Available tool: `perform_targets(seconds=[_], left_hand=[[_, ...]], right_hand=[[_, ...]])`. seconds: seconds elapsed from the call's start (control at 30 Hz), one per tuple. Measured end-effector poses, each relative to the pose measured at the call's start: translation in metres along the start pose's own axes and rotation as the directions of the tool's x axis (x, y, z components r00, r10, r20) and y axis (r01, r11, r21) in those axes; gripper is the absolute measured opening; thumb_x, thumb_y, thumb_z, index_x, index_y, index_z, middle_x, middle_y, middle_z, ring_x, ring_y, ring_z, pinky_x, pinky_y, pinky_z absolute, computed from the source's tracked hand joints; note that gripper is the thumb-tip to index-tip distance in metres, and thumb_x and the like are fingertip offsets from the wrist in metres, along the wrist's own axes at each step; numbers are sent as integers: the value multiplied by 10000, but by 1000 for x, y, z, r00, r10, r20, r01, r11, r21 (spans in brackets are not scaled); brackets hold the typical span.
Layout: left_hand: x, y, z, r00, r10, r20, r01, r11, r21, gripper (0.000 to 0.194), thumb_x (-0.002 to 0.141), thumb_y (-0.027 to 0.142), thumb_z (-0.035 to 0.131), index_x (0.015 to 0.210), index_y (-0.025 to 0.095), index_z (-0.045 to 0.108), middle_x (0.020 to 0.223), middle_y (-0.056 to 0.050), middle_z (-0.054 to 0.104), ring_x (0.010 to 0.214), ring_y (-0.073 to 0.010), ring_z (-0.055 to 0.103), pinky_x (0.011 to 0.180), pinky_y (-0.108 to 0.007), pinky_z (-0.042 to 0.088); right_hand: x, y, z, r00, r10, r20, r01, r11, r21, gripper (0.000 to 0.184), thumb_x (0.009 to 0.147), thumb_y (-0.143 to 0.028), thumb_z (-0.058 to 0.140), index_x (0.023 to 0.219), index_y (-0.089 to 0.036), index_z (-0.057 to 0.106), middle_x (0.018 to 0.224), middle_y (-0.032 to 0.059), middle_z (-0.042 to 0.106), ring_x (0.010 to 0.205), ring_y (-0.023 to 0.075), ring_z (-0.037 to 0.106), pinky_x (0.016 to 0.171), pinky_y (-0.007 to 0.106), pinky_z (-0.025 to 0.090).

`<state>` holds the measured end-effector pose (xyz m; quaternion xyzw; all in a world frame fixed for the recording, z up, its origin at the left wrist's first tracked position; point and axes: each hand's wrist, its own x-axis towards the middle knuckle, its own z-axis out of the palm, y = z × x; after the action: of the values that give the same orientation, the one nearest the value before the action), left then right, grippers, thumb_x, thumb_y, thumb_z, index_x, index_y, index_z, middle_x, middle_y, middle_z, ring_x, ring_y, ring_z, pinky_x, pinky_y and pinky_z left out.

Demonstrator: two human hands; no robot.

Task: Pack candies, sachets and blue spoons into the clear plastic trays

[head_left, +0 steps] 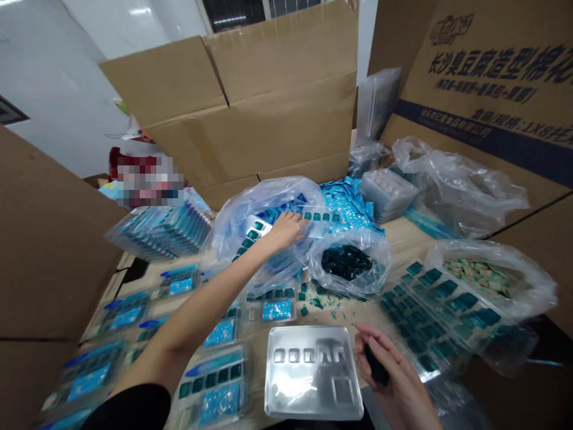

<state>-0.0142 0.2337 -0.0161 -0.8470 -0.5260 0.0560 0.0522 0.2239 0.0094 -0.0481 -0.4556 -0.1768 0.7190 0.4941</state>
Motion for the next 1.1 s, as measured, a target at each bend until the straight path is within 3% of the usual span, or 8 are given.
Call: perform_targets(seconds=[0.17, 0.4, 0.53, 0.63, 0.7, 0.77, 0.9, 1.1], left_hand=[[4, 12, 4, 999, -30, 21, 30, 999, 18, 277, 932, 311, 610, 1153, 144, 614, 1185, -90, 633, 1068, -232, 623, 925, -460, 524], [1, 6, -11, 986, -153, -60, 151, 988, -34, 213, 918, 263, 628, 1085, 130, 641, 1139, -86, 657, 1073, -239, 627, 962, -491, 499], [-38, 25, -31, 985, -116, -125, 94, 982, -165, 163, 928, 128, 554, 1058, 105, 648, 1136, -142, 671, 1144, -273, 589, 1018, -496, 431], [-91, 58, -42, 979, 22, -201, -91, 936, -339, 189, 981, 171, 474, 1109, 180, 614, 1163, -73, 668, 1120, -180, 588, 996, -361, 456], [-127, 83, -46, 921, 165, -353, -337, 791, -511, 173, 988, 200, 484, 1119, 190, 596, 1131, -63, 673, 1096, -171, 592, 971, -347, 471], [-154, 105, -46, 893, 216, -395, -427, 682, -593, 219, 981, 222, 512, 1193, 193, 559, 1152, -71, 666, 1129, -183, 573, 990, -364, 466], [-171, 125, -36, 928, 165, -333, -351, 680, -643, 273, 969, 242, 539, 1240, 210, 534, 1174, -84, 650, 1150, -213, 548, 993, -404, 458], [-164, 128, -29, 931, 78, -358, -333, 587, -738, 58, 957, 164, 547, 975, 215, 567, 983, -32, 684, 984, -172, 602, 944, -365, 453]], right_hand=[[-5, -3, 16, 1000, 17, 0, -17, 999, 51, 347, 647, -438, 889, 887, -215, 777, 747, -6, 628, 567, 38, 453, 581, 119, 403], [2, 3, 3, 1000, -11, -20, 14, 988, 152, 381, 589, -347, 919, 929, -239, 785, 856, 23, 705, 698, 103, 583, 646, 168, 489], [4, -3, 13, 992, 103, 75, -119, 958, 260, 416, 562, -391, 918, 916, -215, 790, 944, 53, 738, 843, 165, 653, 702, 218, 521], [4, -8, 28, 974, 139, 179, -189, 935, 302, 384, 642, -459, 872, 919, -208, 784, 999, 57, 742, 956, 183, 667, 842, 261, 521], [4, -9, 37, 965, 131, 227, -203, 923, 328, 379, 685, -484, 841, 943, -213, 778, 1012, 51, 742, 980, 184, 667, 919, 286, 500], [2, -9, 43, 958, 125, 257, -208, 921, 329, 374, 731, -504, 805, 978, -224, 770, 993, 32, 741, 940, 160, 668, 929, 271, 490], [-5, -5, 46, 951, 145, 273, -219, 941, 260, 399, 793, -562, 735, 1064, -271, 751, 1053, 14, 728, 943, 138, 656, 881, 238, 499], [-11, -1, 43, 943, 190, 273, -257, 937, 235, 402, 755, -567, 772, 1051, -296, 761, 1131, 26, 706, 899, 127, 665, 792, 198, 532]])
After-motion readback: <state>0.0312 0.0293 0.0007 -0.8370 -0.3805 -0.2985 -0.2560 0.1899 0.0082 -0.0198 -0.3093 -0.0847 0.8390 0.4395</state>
